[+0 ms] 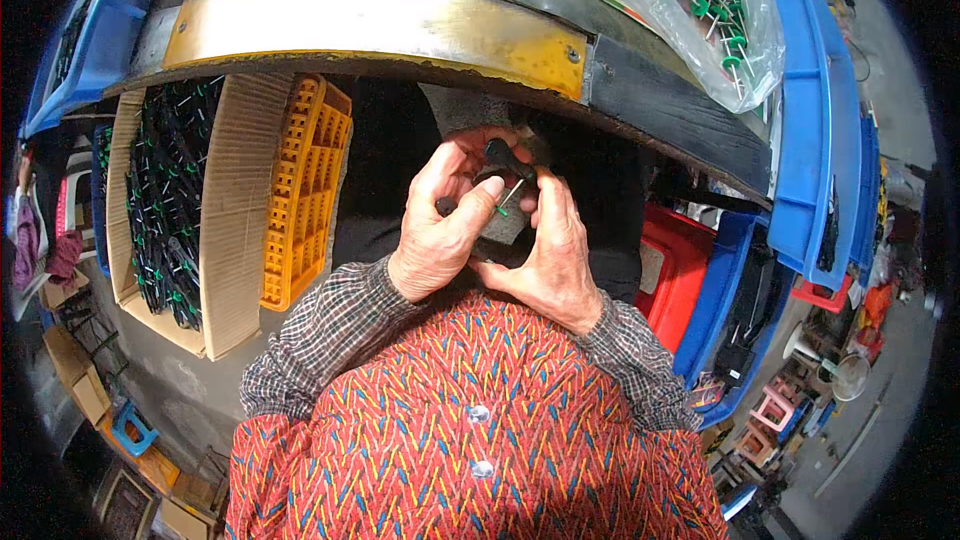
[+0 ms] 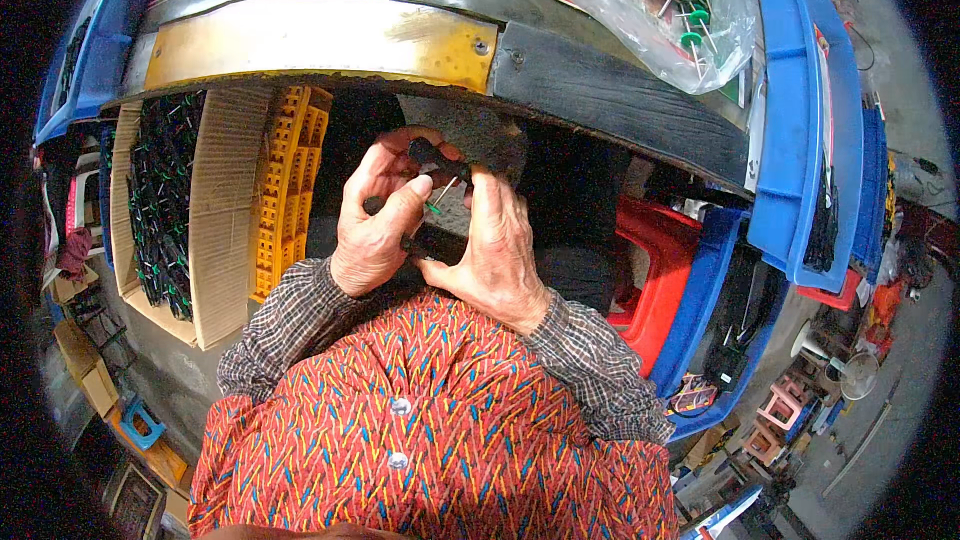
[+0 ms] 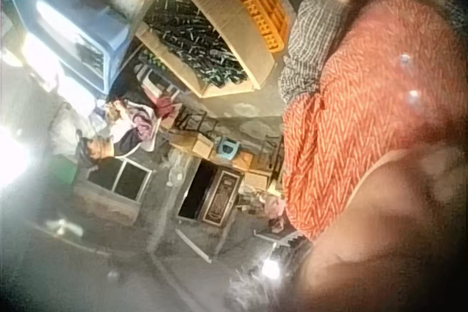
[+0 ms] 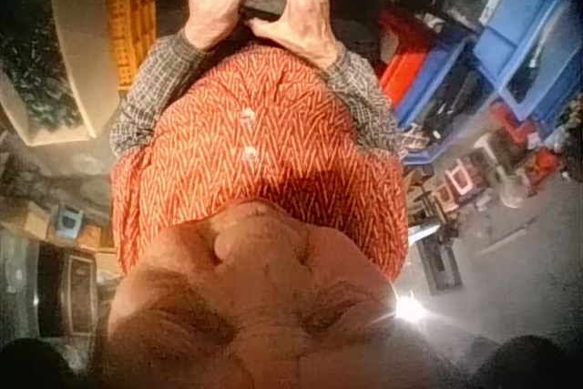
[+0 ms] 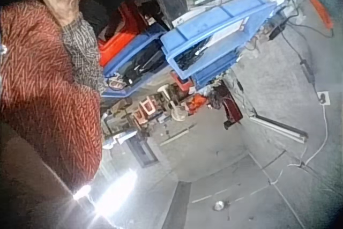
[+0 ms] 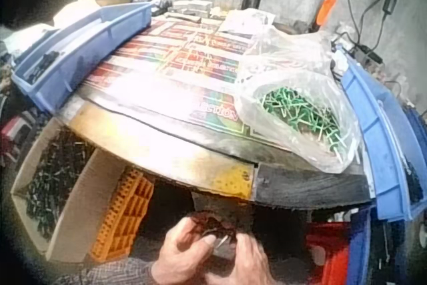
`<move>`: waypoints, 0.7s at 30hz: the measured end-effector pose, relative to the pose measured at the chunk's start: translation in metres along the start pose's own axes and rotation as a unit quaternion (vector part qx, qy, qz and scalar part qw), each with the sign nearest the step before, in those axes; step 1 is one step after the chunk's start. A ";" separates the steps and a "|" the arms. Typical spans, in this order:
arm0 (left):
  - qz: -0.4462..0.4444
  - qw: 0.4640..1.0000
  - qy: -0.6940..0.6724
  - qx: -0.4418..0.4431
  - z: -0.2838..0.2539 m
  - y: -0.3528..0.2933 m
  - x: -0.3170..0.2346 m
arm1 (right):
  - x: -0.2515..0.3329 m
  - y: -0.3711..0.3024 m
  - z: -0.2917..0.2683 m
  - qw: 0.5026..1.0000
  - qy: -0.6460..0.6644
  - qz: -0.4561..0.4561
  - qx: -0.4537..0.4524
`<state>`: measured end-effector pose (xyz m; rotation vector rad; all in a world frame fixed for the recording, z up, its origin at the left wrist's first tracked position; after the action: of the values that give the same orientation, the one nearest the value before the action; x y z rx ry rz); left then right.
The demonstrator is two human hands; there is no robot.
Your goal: The person assembles small green plastic pins into circular black plastic components by hand.
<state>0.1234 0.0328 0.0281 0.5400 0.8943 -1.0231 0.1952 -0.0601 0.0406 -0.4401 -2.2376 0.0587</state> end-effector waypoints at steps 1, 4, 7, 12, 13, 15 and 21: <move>0.007 1.000 0.012 -0.001 -0.001 0.000 0.000 | 0.000 0.000 0.001 1.000 0.000 -0.004 -0.001; 0.015 1.000 -0.021 0.002 -0.003 0.000 0.004 | 0.001 0.001 0.002 1.000 0.005 -0.009 -0.004; 0.020 0.999 -0.031 -0.006 -0.003 0.000 0.005 | 0.003 0.002 0.002 1.000 0.011 -0.013 -0.006; 0.005 1.000 0.004 -0.004 -0.004 0.001 0.003 | 0.003 0.003 0.002 1.000 0.013 -0.011 -0.008; 0.009 1.000 0.001 -0.002 -0.004 0.001 0.002 | 0.003 0.002 0.002 1.000 0.016 -0.013 -0.008; 0.010 1.000 0.001 -0.003 -0.004 -0.001 0.002 | 0.003 0.003 0.002 1.000 0.019 -0.016 -0.008; 0.010 1.000 0.002 -0.013 -0.005 -0.001 0.003 | 0.003 0.002 0.004 1.000 0.018 -0.014 -0.003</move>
<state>0.1211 0.0344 0.0229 0.5281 0.9019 -0.9909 0.1909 -0.0572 0.0395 -0.4100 -2.2091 0.0293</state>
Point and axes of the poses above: each hand's wrist, its own y-axis towards the middle knuckle, its own z-axis out of the palm, x = y × z, the point moved 7 cm from there along y, towards the middle knuckle, and after that the axes turned 12 degrees about x, right-handed, at the moved point
